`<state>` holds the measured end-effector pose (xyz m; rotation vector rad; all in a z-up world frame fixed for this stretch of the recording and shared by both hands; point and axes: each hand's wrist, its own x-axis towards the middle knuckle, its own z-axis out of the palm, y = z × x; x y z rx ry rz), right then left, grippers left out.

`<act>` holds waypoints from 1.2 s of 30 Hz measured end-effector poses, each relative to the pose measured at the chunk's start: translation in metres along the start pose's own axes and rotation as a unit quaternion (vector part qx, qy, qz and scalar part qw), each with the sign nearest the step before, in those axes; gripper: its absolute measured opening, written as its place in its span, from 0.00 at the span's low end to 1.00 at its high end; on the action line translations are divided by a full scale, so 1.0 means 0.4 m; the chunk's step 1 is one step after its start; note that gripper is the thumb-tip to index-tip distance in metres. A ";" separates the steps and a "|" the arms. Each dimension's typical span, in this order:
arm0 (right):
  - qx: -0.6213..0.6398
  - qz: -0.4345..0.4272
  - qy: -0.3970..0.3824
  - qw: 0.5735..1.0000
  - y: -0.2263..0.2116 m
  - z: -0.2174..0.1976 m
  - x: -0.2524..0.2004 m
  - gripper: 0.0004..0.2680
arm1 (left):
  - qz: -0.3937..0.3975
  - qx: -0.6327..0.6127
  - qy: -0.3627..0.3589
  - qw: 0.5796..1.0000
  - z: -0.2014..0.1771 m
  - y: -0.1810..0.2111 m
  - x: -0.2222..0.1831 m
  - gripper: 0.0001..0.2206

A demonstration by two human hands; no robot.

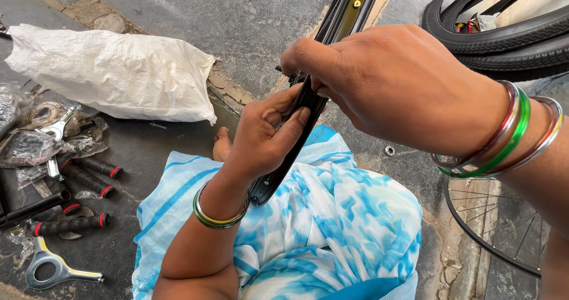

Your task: The person laces spokes into a bicycle wheel rim and threads nipples onto the spoke ends by hand.

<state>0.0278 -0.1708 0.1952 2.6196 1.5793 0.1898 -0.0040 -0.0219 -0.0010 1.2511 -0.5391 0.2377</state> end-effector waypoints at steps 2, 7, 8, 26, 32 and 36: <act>-0.010 0.001 0.002 1.000 -0.006 -0.001 0.006 0.11 | 0.007 0.004 -0.002 1.000 -0.001 0.003 0.000 0.17; -0.039 -0.005 0.004 0.999 -0.016 0.003 0.013 0.11 | 0.003 0.003 0.001 1.000 -0.005 0.000 0.003 0.17; -0.051 -0.001 -0.002 0.999 -0.017 0.004 0.014 0.11 | 0.011 -0.001 -0.001 1.000 -0.005 -0.001 0.003 0.17; -0.276 -0.010 0.092 0.957 -0.102 0.072 -0.012 0.06 | -0.011 -0.040 -0.011 0.999 -0.021 -0.052 -0.027 0.03; -0.283 -0.030 0.061 0.957 -0.100 0.090 -0.008 0.05 | 0.006 0.008 0.005 1.000 -0.019 -0.052 -0.027 0.05; -0.299 -0.034 0.173 0.938 -0.098 0.080 -0.023 0.11 | -0.009 -0.012 -0.009 1.000 -0.018 -0.046 -0.027 0.04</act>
